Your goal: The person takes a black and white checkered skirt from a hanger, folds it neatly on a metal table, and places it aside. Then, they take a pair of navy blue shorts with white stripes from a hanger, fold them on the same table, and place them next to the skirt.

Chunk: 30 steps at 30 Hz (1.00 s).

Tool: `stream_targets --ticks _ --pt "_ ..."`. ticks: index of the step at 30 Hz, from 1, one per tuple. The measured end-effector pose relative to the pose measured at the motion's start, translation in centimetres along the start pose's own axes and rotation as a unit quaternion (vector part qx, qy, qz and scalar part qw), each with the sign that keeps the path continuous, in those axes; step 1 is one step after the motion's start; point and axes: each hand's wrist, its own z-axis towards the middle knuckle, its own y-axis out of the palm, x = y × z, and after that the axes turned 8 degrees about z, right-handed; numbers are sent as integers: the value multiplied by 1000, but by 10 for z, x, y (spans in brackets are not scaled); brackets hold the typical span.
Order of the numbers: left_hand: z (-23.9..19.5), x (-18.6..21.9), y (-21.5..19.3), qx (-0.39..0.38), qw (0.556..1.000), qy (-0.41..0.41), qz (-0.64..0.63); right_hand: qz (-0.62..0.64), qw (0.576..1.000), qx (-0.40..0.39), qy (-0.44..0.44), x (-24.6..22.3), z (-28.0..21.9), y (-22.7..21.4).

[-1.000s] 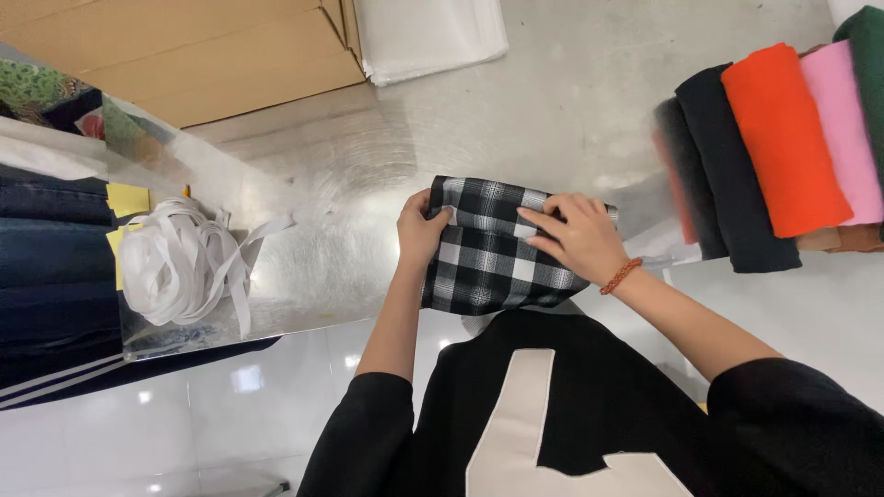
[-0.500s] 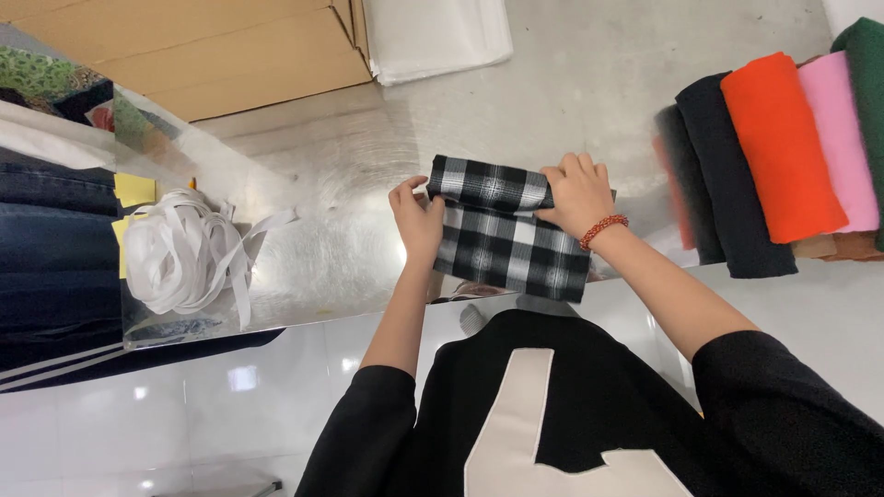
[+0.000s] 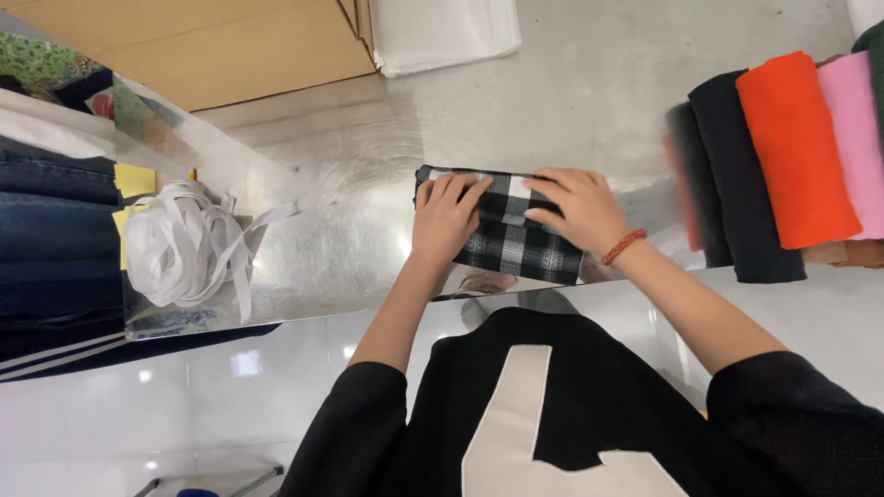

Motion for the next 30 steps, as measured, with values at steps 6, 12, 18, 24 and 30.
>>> stream_targets --ticks 6,12,18,24,30 --pt "-21 -4 -17 5 1000 23 -1 71 963 -206 158 32 7 4" --pt "13 -16 -42 -61 998 -8 -20 -85 996 9 22 38 15 35" --pt "-2 4 -10 -228 971 -68 -9 -27 996 81 -36 25 -3 39" --pt "-25 65 -82 9 991 -87 105 18 997 -53 61 14 -6 29" --pt "-62 51 -37 41 984 -152 85 33 983 -117 137 -28 71 45"
